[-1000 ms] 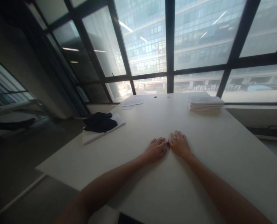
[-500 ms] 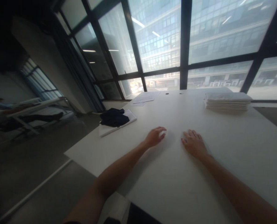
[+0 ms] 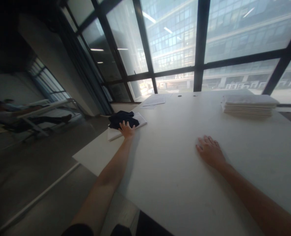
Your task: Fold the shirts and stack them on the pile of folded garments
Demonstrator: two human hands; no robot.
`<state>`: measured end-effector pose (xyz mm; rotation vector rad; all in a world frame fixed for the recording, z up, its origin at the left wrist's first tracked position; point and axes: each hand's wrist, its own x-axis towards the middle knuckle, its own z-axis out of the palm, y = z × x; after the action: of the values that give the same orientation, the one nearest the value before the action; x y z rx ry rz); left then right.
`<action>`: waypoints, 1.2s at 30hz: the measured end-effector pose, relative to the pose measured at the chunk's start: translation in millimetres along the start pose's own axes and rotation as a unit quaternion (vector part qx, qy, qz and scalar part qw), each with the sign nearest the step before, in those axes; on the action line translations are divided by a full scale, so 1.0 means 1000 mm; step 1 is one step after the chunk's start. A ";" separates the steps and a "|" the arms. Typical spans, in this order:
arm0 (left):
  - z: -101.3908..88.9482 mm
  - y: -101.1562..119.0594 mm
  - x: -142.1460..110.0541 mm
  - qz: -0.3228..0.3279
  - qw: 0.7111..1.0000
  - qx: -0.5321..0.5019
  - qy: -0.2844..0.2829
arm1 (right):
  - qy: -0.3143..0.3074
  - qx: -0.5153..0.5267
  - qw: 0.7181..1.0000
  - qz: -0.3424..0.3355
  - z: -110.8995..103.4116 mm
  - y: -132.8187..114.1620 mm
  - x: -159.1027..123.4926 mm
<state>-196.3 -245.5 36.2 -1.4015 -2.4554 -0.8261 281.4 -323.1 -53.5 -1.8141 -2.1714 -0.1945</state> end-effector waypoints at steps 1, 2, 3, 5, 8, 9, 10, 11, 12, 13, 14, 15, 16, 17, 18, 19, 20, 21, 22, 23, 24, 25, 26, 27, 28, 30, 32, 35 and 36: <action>0.004 -0.001 0.001 -0.009 1.000 -0.007 -0.019 | 0.001 0.001 1.000 0.000 0.001 0.001 0.000; 0.008 -0.002 0.002 -0.015 0.999 -0.013 -0.032 | 0.001 0.001 1.000 -0.002 0.001 0.001 0.000; 0.010 -0.003 0.003 -0.021 0.999 -0.016 -0.038 | 0.001 0.001 1.000 -0.003 0.002 0.002 0.000; 0.013 -0.004 0.005 -0.030 0.999 -0.015 -0.034 | 0.000 -0.001 1.000 -0.004 0.003 0.003 0.000; 0.014 -0.008 0.006 -0.039 0.999 -0.015 -0.024 | 0.000 0.000 1.000 -0.003 0.003 0.004 0.000; 0.014 -0.009 0.007 -0.041 0.999 -0.015 -0.022 | -0.001 0.003 1.000 -0.004 0.003 0.004 0.000; 0.014 -0.010 0.007 -0.043 0.999 -0.016 -0.020 | -0.001 0.006 1.000 -0.004 0.003 0.004 0.000; 0.014 -0.011 0.008 -0.046 0.999 -0.018 -0.017 | -0.001 0.009 1.000 -0.005 0.002 0.004 0.000; 0.013 -0.012 0.009 -0.050 0.998 -0.020 -0.015 | -0.001 0.010 1.000 -0.005 0.001 0.003 0.000; 0.013 -0.013 0.010 -0.055 0.998 -0.023 -0.012 | 0.000 0.010 1.000 -0.006 0.000 0.003 0.000; 0.013 -0.015 0.012 -0.060 0.998 -0.026 -0.009 | 0.000 0.008 1.000 -0.005 -0.001 0.002 0.000; 0.013 -0.016 0.013 -0.065 0.997 -0.031 -0.008 | 0.000 0.006 1.000 -0.003 -0.002 0.001 0.000; 0.013 -0.018 0.015 -0.071 0.997 -0.036 -0.006 | -0.001 0.003 1.000 -0.002 -0.002 0.001 0.000; 0.013 -0.020 0.017 -0.076 0.996 -0.041 -0.004 | -0.001 0.001 1.000 -0.002 -0.003 0.000 -0.001; 0.013 -0.021 0.019 -0.081 0.996 -0.045 -0.002 | 0.000 -0.002 1.000 -0.002 -0.003 0.000 -0.001; 0.013 -0.022 0.020 -0.085 0.995 -0.050 0.001 | 0.002 -0.003 1.000 -0.002 -0.003 0.000 -0.001; 0.014 -0.023 0.021 -0.087 0.995 -0.054 0.005 | 0.004 -0.004 1.000 -0.004 -0.002 0.000 -0.001; 0.014 -0.024 0.022 -0.089 0.994 -0.059 0.010 | 0.006 -0.004 1.000 -0.006 -0.002 0.000 -0.001; 0.015 -0.024 0.022 -0.089 0.994 -0.063 0.014 | 0.008 -0.003 1.000 -0.007 -0.002 0.001 -0.001; 0.016 -0.024 0.022 -0.089 0.994 -0.067 0.019 | 0.009 -0.003 1.000 -0.009 -0.001 0.001 -0.001; 0.017 -0.024 0.022 -0.088 0.993 -0.070 0.023 | 0.010 -0.003 1.000 -0.011 -0.001 0.001 -0.001; 0.018 -0.023 0.022 -0.086 0.993 -0.073 0.028 | 0.010 -0.003 1.000 -0.011 -0.001 0.001 -0.001; 0.019 -0.023 0.022 -0.084 0.993 -0.077 0.033 | 0.009 -0.004 1.000 -0.010 -0.002 0.001 -0.001; 0.021 -0.022 0.021 -0.080 0.993 -0.080 0.038 | 0.008 -0.004 1.000 -0.007 -0.002 0.001 -0.001; 0.022 -0.022 0.021 -0.074 0.993 -0.084 0.041 | 0.006 -0.005 1.000 -0.004 -0.003 0.001 -0.001; 0.024 -0.023 0.021 -0.059 0.993 -0.094 0.043 | 0.001 -0.005 1.000 -0.002 -0.004 0.000 -0.001; 0.025 -0.026 0.022 -0.042 0.992 -0.108 0.041 | -0.002 -0.006 1.000 -0.006 -0.006 0.000 -0.001; 0.022 -0.029 0.025 -0.025 0.990 -0.132 0.052 | 0.001 -0.002 1.000 -0.009 -0.006 0.000 -0.001; 0.019 -0.029 0.026 -0.021 0.988 -0.141 0.060 | 0.003 0.000 1.000 -0.009 -0.005 0.000 -0.001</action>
<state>-232.2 -227.1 20.7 -1.3427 -2.3542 -1.2701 282.1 -325.1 -48.8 -1.7935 -2.1845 -0.2031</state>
